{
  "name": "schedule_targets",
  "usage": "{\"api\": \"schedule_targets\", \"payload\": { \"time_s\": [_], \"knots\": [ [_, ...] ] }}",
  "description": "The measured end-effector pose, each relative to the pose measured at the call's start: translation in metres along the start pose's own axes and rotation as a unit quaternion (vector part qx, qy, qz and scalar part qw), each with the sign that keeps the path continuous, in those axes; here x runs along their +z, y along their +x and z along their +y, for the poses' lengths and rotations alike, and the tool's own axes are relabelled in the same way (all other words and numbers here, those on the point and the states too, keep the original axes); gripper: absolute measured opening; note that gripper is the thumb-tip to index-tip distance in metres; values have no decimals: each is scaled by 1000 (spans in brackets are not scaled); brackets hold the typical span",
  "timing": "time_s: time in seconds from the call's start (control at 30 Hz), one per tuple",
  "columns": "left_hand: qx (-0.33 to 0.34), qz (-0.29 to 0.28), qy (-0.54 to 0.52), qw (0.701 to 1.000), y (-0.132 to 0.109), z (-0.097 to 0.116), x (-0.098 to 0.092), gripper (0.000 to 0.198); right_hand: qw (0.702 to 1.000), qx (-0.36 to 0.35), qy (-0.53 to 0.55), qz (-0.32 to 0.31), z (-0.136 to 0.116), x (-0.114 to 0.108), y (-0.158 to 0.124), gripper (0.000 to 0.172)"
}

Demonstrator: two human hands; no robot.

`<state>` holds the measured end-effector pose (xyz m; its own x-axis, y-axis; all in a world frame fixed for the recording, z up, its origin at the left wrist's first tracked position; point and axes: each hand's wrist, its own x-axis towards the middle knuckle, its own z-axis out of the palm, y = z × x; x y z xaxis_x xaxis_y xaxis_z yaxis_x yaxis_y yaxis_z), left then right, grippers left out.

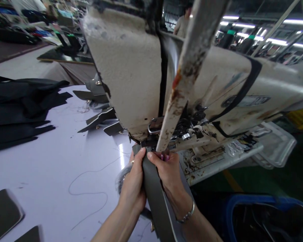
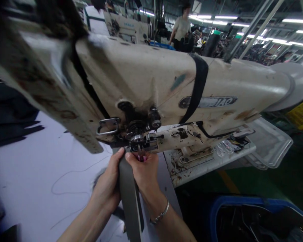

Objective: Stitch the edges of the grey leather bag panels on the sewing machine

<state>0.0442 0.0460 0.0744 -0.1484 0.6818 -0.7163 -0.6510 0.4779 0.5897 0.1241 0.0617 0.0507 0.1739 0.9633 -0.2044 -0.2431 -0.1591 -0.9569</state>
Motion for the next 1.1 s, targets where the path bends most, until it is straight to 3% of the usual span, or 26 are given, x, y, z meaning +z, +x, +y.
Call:
{"api": "schedule_targets", "payload": {
  "time_s": [0.2,0.5,0.9,1.03,1.1],
  "knots": [
    [58,1,-38,998,6,2,4,20,999,-10,-25,-20,3,-4,4,24],
    [59,14,-20,998,21,6,3,29,998,-9,-52,-24,-1,-4,5,20],
    [83,-47,-21,995,31,4,-3,47,991,-29,-126,-36,-5,-16,-9,23],
    [90,-73,-32,993,32,4,-3,54,969,-109,-217,-35,-10,-38,-24,27],
    [85,-78,-36,993,32,3,-3,59,945,-191,-264,27,-17,-60,-27,28]
  ]
}}
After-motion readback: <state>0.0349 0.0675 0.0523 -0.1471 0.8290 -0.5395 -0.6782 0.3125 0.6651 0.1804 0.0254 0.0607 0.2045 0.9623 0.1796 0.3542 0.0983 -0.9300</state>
